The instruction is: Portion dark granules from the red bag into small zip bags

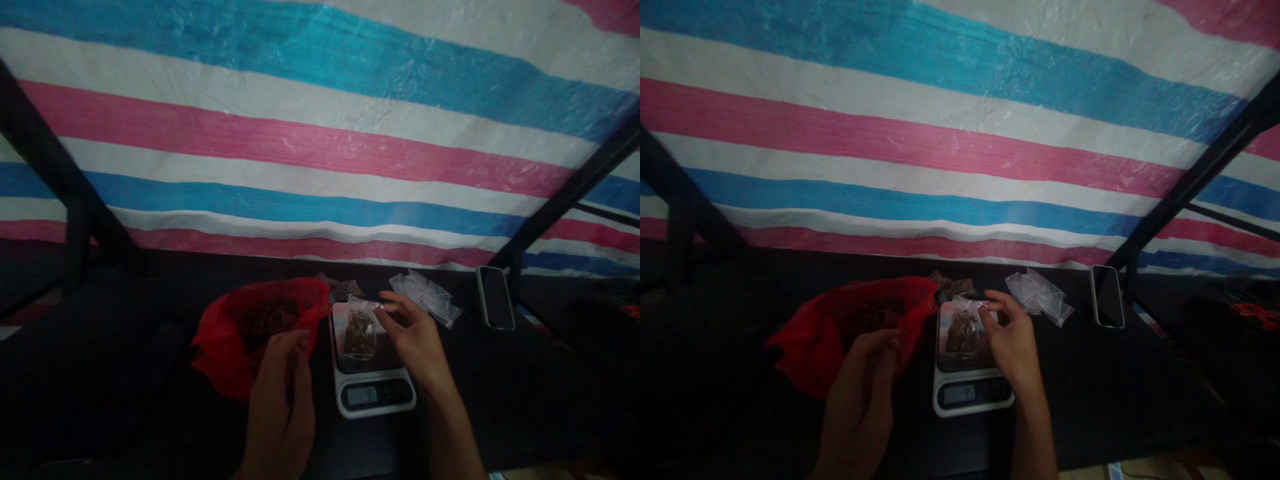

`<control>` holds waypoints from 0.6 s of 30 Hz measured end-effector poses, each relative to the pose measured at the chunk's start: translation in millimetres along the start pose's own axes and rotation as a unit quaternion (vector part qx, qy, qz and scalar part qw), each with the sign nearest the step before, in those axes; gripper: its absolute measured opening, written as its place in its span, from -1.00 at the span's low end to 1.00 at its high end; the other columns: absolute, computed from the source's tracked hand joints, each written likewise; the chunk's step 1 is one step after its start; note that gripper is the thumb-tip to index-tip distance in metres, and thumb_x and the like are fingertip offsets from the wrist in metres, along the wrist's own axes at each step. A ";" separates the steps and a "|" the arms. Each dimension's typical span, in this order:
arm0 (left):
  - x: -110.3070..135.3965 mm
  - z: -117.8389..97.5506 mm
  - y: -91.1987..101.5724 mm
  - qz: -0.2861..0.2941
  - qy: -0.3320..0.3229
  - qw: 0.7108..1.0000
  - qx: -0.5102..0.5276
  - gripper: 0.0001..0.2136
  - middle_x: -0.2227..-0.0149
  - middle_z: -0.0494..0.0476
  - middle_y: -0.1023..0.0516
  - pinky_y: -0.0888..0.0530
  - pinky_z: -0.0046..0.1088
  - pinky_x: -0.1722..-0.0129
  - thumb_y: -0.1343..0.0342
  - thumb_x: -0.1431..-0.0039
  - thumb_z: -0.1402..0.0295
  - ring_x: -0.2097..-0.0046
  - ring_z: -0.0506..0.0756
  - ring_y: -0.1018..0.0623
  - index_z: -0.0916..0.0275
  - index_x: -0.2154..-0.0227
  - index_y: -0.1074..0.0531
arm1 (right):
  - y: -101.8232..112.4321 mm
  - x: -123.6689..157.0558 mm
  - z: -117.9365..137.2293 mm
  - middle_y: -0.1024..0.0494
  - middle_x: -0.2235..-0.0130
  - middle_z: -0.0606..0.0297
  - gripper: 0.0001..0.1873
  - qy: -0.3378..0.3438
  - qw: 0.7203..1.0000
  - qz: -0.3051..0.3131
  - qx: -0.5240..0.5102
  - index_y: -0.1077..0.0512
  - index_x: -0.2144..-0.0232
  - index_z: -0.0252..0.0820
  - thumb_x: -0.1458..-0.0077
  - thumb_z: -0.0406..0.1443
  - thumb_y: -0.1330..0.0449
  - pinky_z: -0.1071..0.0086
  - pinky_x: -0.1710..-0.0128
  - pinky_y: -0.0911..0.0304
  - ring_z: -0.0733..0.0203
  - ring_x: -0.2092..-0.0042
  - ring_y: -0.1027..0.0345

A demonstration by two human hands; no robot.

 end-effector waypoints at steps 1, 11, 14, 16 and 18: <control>2.1 1.9 -4.0 0.015 0.018 1.000 0.013 -0.79 0.08 0.15 -0.64 -0.58 -0.33 0.03 -0.01 -0.44 0.25 0.05 0.14 -0.64 0.12 0.04 -0.50 | -2.7 3.2 9.5 -0.68 0.34 0.27 -0.50 0.011 1.000 0.014 -0.025 -0.58 0.04 -0.17 -0.01 -0.06 -0.38 0.21 0.15 -0.32 0.09 0.28 -0.46; 5.2 35.3 -26.4 -0.004 0.352 0.906 0.235 -0.58 -0.28 0.29 -0.55 -0.49 -0.17 -0.27 -0.15 -0.37 0.11 -0.26 0.27 -0.57 0.15 -0.19 -0.48 | -79.1 23.1 72.9 -0.69 0.29 0.32 -0.83 0.104 0.988 0.061 -0.092 -0.60 0.24 -0.10 -0.09 -0.21 -0.36 0.34 0.23 -0.33 0.19 0.29 -0.48; 6.2 48.8 -30.0 -0.079 0.429 0.839 0.326 -0.49 -0.28 0.34 -0.54 -0.65 -0.27 0.02 -0.19 -0.36 0.15 -0.08 0.25 -0.69 0.15 -0.30 -0.37 | -109.2 25.7 74.4 -0.73 0.16 0.24 -0.79 0.109 0.987 0.098 -0.068 -0.62 0.16 -0.10 -0.18 -0.18 -0.31 0.25 0.04 -0.40 0.10 0.13 -0.58; 4.1 56.9 -32.2 -0.110 0.434 0.809 0.381 -0.43 -0.26 0.33 -0.57 -0.67 -0.34 0.15 -0.19 -0.36 0.18 0.01 0.21 -0.73 0.09 -0.39 -0.27 | -126.3 27.9 72.3 -0.72 0.04 0.19 -0.71 0.112 0.983 0.140 -0.029 -0.64 0.06 -0.09 -0.27 -0.13 -0.24 0.16 -0.10 -0.37 0.03 -0.01 -0.57; 2.8 66.9 -33.5 -0.132 0.444 0.785 0.412 -0.40 -0.20 0.32 -0.62 -0.66 -0.38 0.17 -0.20 -0.35 0.21 0.07 0.19 -0.75 0.07 -0.40 -0.25 | -139.1 30.3 69.9 -0.69 -0.07 0.15 -0.63 0.123 0.976 0.177 0.021 -0.63 -0.04 -0.09 -0.32 -0.10 -0.20 0.07 -0.23 -0.29 -0.03 -0.12 -0.52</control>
Point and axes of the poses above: each hand's wrist, its own x-axis away from the middle knuckle, its own y-axis out of the back of the hand, z = x × y, the point moved 5 cm from there along -x, towards the middle knuckle
